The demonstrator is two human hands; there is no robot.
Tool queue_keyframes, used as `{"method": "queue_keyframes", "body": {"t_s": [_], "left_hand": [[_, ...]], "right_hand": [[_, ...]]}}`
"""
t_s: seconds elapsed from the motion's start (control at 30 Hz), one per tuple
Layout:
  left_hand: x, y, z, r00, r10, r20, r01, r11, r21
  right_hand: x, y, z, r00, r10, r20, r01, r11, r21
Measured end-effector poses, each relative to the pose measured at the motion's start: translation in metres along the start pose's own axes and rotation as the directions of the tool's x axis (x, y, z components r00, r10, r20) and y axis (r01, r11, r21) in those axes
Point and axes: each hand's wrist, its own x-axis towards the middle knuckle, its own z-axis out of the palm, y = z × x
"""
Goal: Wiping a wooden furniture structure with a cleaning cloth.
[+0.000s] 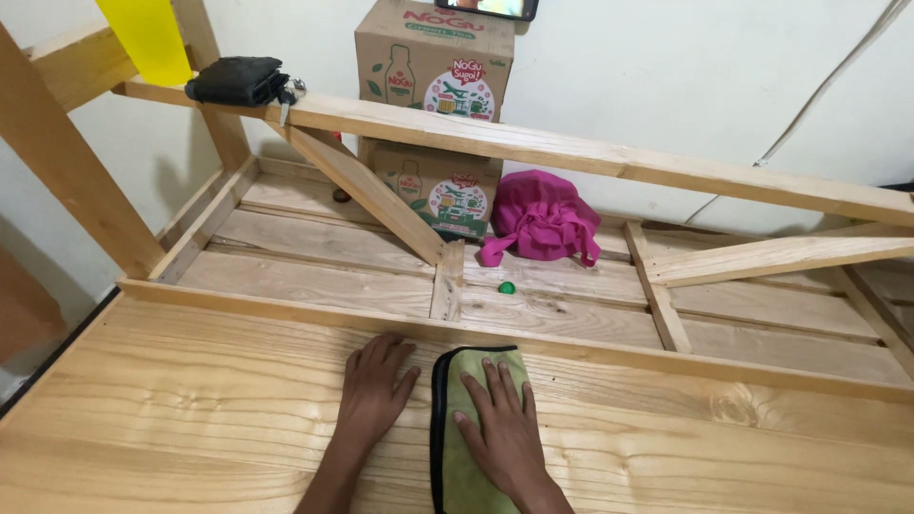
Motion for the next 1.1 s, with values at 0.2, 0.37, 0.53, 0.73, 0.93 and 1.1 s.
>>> {"method": "queue_keyframes", "body": {"t_s": [0.2,0.37,0.53,0.73,0.93,1.1], "left_hand": [[0.001,0.001,-0.002,1.0,-0.018,0.025,0.018,1.0,0.008],[0.002,0.002,-0.002,1.0,-0.02,0.022,0.019,1.0,0.007],[0.001,0.0,0.0,1.0,-0.013,0.023,0.012,1.0,0.01],[0.001,0.003,-0.001,1.0,-0.009,0.018,0.009,1.0,0.009],[0.003,0.002,-0.004,1.0,-0.011,0.01,0.01,1.0,0.009],[0.002,0.0,-0.001,0.999,-0.015,0.029,0.015,1.0,-0.002]], "right_hand": [[0.002,-0.007,-0.008,0.994,0.022,0.105,-0.015,0.997,-0.07],[0.001,-0.006,-0.005,0.996,0.01,0.085,-0.004,0.997,-0.074],[0.0,-0.005,-0.004,0.998,-0.015,0.063,0.019,0.997,-0.069],[-0.004,-0.007,-0.009,0.992,0.032,0.123,-0.02,0.995,-0.097],[-0.006,0.007,-0.006,0.995,-0.1,0.024,0.102,0.991,-0.089],[0.001,0.003,0.004,0.993,-0.111,-0.038,0.108,0.991,-0.079]]}}
